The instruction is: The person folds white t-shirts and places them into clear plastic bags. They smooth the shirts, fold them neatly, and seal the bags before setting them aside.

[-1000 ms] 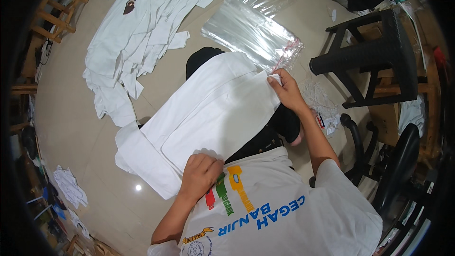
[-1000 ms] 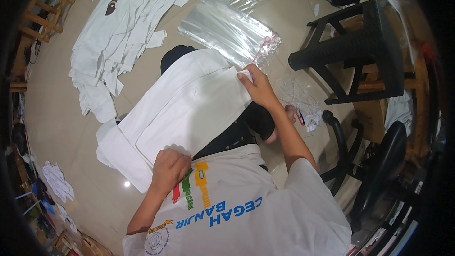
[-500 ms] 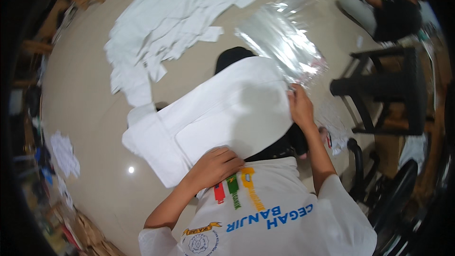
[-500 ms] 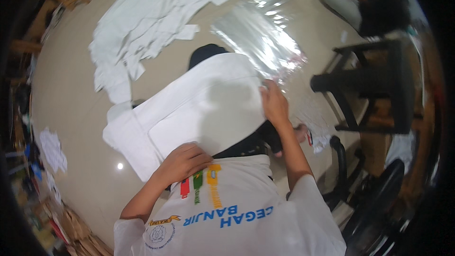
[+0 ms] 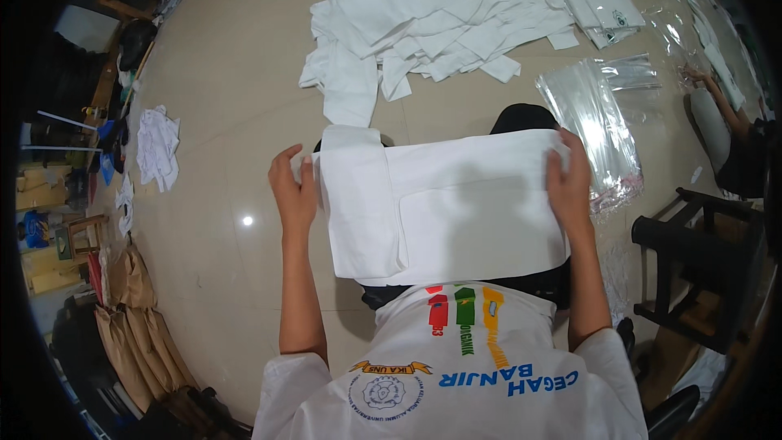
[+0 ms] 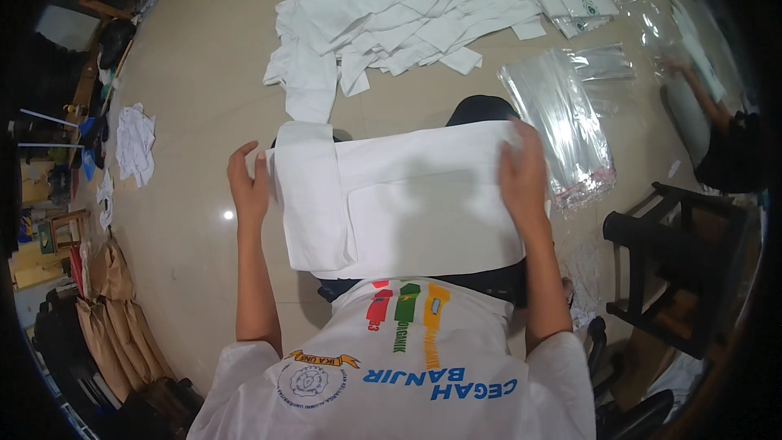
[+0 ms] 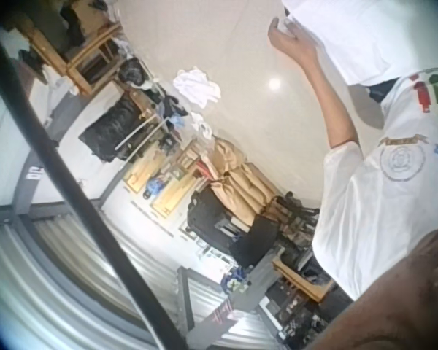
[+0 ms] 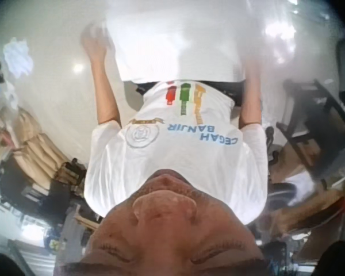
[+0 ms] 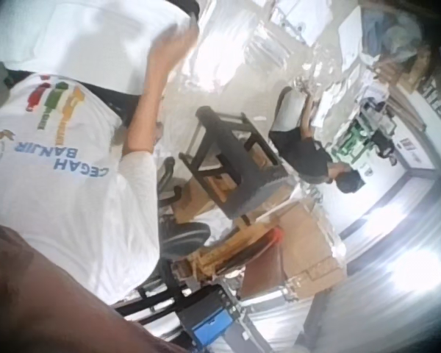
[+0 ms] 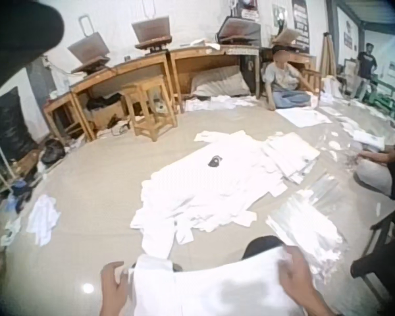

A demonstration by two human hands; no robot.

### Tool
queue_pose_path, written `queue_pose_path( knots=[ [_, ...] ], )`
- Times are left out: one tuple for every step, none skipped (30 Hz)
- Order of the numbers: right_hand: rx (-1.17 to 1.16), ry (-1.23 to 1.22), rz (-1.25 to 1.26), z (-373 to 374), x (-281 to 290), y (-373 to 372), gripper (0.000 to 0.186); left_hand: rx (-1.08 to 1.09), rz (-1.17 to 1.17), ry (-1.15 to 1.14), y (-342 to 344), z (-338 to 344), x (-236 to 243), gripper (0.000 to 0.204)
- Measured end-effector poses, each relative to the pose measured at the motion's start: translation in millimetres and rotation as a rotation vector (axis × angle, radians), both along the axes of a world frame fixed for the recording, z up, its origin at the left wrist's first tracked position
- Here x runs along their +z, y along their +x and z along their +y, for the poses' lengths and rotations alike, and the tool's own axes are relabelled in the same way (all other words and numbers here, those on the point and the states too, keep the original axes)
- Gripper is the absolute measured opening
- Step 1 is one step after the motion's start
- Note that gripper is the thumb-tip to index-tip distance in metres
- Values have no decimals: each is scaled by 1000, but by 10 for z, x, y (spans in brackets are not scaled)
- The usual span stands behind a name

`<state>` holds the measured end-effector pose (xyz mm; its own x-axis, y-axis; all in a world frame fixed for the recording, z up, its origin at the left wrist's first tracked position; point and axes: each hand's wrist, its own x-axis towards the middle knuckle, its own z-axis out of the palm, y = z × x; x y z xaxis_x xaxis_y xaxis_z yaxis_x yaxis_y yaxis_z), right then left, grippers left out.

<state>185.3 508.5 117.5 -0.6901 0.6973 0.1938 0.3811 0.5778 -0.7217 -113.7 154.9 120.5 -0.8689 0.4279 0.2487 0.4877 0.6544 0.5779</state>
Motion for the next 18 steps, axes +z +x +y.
queue_pose_path(
  knots=[
    [138,-88,47,-143,99,-483,42,-70,-78,-40,-113,12,-8,35],
    [278,-75,100,-315,183,-788,38,-139,-160,-80,-199,24,-38,37],
    [384,-232,125,-474,273,-1097,37,-223,-241,-116,-272,72,-37,39],
    [490,-280,-18,-555,281,-1421,38,-255,-201,-141,-358,119,19,39],
    [604,-176,-82,-670,242,-1655,43,-285,-174,-165,-367,131,27,40],
    [666,-116,-211,-793,259,-1830,47,-310,-149,-192,-378,125,50,41],
    [712,-203,-363,-866,192,-2021,58,-333,-175,-254,-413,141,90,41],
    [725,-240,-382,-902,85,-2152,62,-355,-202,-321,-452,146,170,41],
    [739,-280,-403,-923,-33,-2257,66,-376,-231,-388,-487,161,230,41],
    [762,-325,-428,-957,-60,-2317,70,-378,-302,-384,-502,146,249,42],
    [799,-337,-403,-940,-80,-2381,73,-380,-371,-380,-536,155,266,42],
    [834,-350,-377,-904,-94,-2450,75,-384,-440,-375,-565,166,288,43],
    [873,-367,-356,-920,-68,-2468,78,-401,-428,-357,-560,141,304,40],
    [890,-392,-359,-940,-43,-2453,78,-419,-416,-338,-555,123,331,37],
    [906,-417,-362,-944,-15,-2434,78,-438,-403,-321,-546,103,358,34],
    [919,-437,-362,-931,13,-2431,77,-471,-388,-285,-551,93,388,34],
    [945,-393,-347,-938,9,-2432,75,-504,-373,-249,-552,68,420,34],
    [971,-350,-332,-960,20,-2426,72,-536,-357,-214,-543,50,467,34]
  ],
)
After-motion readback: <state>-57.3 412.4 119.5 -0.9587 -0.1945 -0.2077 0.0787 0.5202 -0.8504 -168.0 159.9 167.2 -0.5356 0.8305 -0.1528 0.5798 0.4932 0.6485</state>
